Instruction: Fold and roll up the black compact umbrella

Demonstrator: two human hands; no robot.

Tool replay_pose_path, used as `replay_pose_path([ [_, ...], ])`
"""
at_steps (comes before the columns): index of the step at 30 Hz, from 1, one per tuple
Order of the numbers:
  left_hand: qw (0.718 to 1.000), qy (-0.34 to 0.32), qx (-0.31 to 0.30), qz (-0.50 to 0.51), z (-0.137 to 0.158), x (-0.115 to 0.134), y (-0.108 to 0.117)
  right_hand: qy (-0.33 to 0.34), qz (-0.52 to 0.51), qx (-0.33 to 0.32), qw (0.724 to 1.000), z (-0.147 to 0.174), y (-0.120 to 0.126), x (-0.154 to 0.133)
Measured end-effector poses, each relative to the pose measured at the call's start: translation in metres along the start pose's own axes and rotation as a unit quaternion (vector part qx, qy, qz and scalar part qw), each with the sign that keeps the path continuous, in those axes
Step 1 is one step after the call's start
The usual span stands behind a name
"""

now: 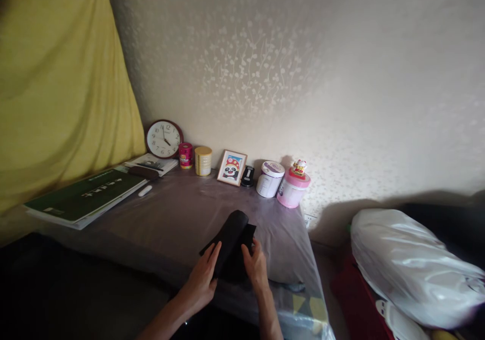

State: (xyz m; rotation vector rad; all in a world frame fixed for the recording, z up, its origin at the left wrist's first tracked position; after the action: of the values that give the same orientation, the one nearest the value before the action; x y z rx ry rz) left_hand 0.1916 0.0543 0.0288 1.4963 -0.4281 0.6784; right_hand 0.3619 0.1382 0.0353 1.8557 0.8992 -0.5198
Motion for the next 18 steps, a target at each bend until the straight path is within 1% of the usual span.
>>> replay_pose_path([
  [4, 1.0, 0.003, -0.002, -0.001, -0.001, 0.0, 0.001, 0.011, -0.022, -0.001, 1.0, -0.005, -0.009, -0.017],
  [8, 1.0, 0.006, -0.002, -0.006, -0.001, 0.0, 0.001, 0.005, -0.051, -0.018, 0.999, -0.012, -0.025, -0.036],
  [11, 1.0, 0.007, 0.001, -0.006, -0.001, 0.0, 0.0, 0.014, -0.066, -0.028, 0.997, -0.015, -0.036, -0.051],
  [14, 1.0, 0.004, 0.003, 0.001, -0.002, 0.0, 0.0, 0.032, -0.058, -0.04, 0.997, -0.015, -0.043, -0.064],
  [18, 1.0, -0.006, 0.009, 0.018, -0.003, -0.002, -0.002, 0.04, -0.037, -0.072, 0.996, -0.013, -0.044, -0.075],
])
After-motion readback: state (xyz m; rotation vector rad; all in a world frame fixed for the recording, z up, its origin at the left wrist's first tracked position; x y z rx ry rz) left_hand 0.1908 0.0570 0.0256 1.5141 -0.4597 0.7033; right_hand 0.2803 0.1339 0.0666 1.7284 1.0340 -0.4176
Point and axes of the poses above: each hand's wrist, its own z-axis away from the middle knuckle, its own y-axis out of the back of the hand, x = y × z, the point moved 8 cm from there along -z, towards the middle knuckle, and after that the axes turned 13 degrees about y, right-handed, at the moved point
